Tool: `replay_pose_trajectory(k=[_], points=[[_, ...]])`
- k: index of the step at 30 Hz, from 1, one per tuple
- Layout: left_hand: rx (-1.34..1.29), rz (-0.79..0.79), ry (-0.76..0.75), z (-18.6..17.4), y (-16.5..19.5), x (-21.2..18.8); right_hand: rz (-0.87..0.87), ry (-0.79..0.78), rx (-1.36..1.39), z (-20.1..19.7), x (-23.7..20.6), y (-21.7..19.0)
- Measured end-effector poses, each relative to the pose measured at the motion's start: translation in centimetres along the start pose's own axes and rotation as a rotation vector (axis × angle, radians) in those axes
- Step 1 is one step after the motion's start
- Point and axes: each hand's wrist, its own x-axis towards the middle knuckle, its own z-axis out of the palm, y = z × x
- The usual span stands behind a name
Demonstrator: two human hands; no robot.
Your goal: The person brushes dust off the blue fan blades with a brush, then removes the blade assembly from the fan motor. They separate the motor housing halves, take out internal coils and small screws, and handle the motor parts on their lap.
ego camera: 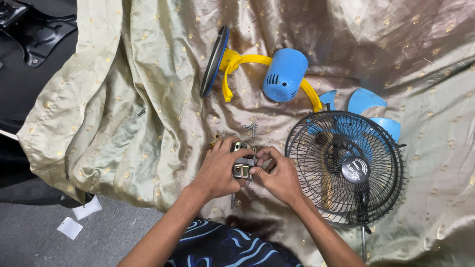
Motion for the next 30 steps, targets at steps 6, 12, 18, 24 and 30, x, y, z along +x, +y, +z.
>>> replay_pose_trajectory(k=[6,12,18,24,30], points=[[-0.009,0.008,0.073,0.6,0.2,-0.5,-0.042,0.147,-0.039,1.5,-0.3,-0.1],[-0.032,0.039,0.183,1.9,0.0,-0.9,-0.044,0.232,-0.068,2.3,-0.9,0.6],[-0.041,-0.002,0.245,2.5,0.1,-0.8,0.015,0.196,0.089,2.5,-1.2,1.7],[-0.045,-0.036,0.299,2.9,0.5,-0.6,0.210,-0.068,0.468,0.3,-1.4,2.8],[-0.051,0.001,0.353,2.9,0.5,-0.3,0.107,-0.112,0.349,-0.9,-0.9,3.0]])
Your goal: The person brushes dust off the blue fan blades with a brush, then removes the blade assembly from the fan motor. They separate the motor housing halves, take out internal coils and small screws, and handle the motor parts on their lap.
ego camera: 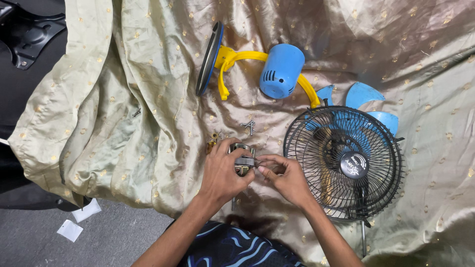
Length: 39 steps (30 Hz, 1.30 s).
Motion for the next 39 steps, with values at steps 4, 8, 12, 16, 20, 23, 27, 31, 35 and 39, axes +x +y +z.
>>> replay_pose_trajectory(k=[4,8,12,16,20,23,27,31,35,39], points=[[-0.072,-0.028,0.018,-0.4,0.3,0.5,0.203,0.212,-0.068,-1.2,3.3,-0.9],[-0.030,-0.074,-0.052,-0.9,0.6,1.4,0.012,0.225,-0.429,-2.3,8.4,-1.3],[-0.009,-0.124,-0.077,-1.3,0.6,2.4,-0.020,0.186,-0.736,-0.8,10.9,-1.1],[-0.040,-0.155,-0.042,-1.3,0.5,2.5,-0.010,0.144,-0.823,0.3,11.3,-1.7],[-0.062,-0.172,-0.048,-0.8,0.6,1.6,-0.080,0.134,-0.766,0.8,11.2,-1.6],[-0.064,-0.081,0.023,-0.6,0.5,1.2,-0.069,0.200,-0.758,1.3,11.0,-0.9],[-0.075,-0.084,0.022,-0.6,0.4,1.0,-0.067,0.268,-0.581,1.2,9.8,-0.6],[-0.050,-0.115,-0.005,-0.6,0.5,0.9,-0.051,0.287,-0.648,-0.4,6.8,-0.9],[-0.052,-0.084,0.026,-0.4,0.6,0.6,-0.057,0.238,-0.699,-0.4,6.4,-1.2],[-0.045,-0.084,0.019,-0.4,0.4,0.2,-0.107,0.176,-0.674,0.9,7.9,-1.2]])
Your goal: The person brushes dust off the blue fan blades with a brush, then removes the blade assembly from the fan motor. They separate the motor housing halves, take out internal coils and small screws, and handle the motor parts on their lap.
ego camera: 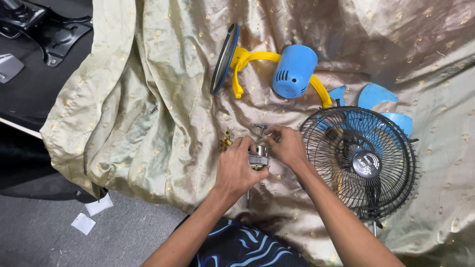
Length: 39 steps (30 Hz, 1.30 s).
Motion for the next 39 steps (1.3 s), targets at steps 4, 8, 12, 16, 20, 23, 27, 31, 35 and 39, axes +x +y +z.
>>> replay_pose_trajectory(k=[4,8,12,16,20,23,27,31,35,39], points=[[0.016,0.036,0.023,0.0,-0.1,-0.6,0.027,-0.046,-0.107,1.2,0.8,-0.2],[-0.008,0.050,0.043,0.0,0.0,-1.1,0.131,0.041,-0.107,2.2,1.0,0.0],[-0.008,0.026,0.030,-0.1,0.2,-1.2,0.131,0.154,0.028,1.4,-0.3,0.4],[-0.016,0.045,0.048,0.0,0.3,-1.3,0.321,0.071,0.625,-0.6,-4.2,0.1],[-0.030,0.047,0.045,0.0,0.4,-1.4,0.398,0.035,0.690,-0.6,-7.3,-1.4],[-0.032,0.056,0.057,0.0,0.3,-1.5,0.386,0.062,0.710,0.0,-8.1,-2.5],[-0.021,0.032,0.040,0.0,0.3,-1.6,0.338,0.076,0.586,-0.4,-7.7,-2.8],[-0.006,0.044,0.051,0.1,0.3,-1.6,0.328,-0.021,0.286,-1.6,-6.2,-2.2],[-0.008,0.047,0.047,0.1,0.3,-1.4,0.344,-0.079,0.321,-1.5,-5.3,-1.8],[-0.010,0.017,0.046,0.1,0.2,-1.3,0.151,-0.060,0.277,-1.2,-5.1,-0.9]])
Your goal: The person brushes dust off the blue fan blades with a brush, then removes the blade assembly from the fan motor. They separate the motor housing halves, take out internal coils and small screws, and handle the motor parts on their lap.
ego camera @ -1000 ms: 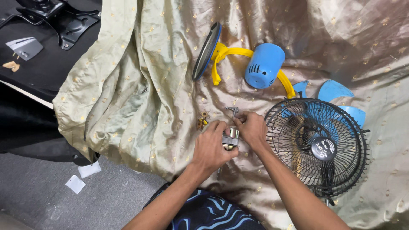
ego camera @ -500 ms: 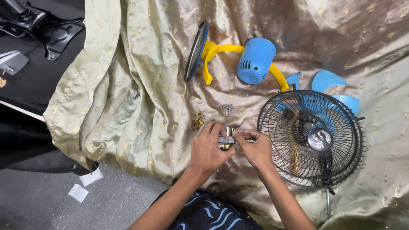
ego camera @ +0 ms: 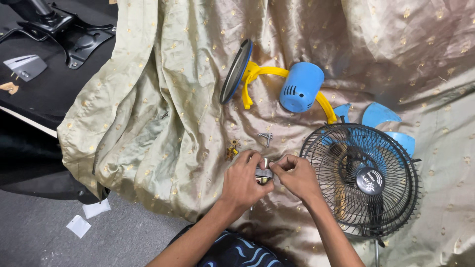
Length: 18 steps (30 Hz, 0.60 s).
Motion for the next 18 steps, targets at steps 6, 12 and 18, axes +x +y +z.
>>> replay_pose_trajectory(k=[6,12,18], points=[[0.001,-0.004,-0.007,0.2,-0.1,0.2,0.168,-0.086,0.195,-0.3,0.3,0.4],[0.006,0.000,0.001,0.2,-0.3,0.3,0.293,-0.006,0.288,0.0,-0.6,-1.7],[-0.018,0.028,0.028,0.4,-0.4,0.1,0.355,0.039,0.416,0.6,-1.5,-1.6]])
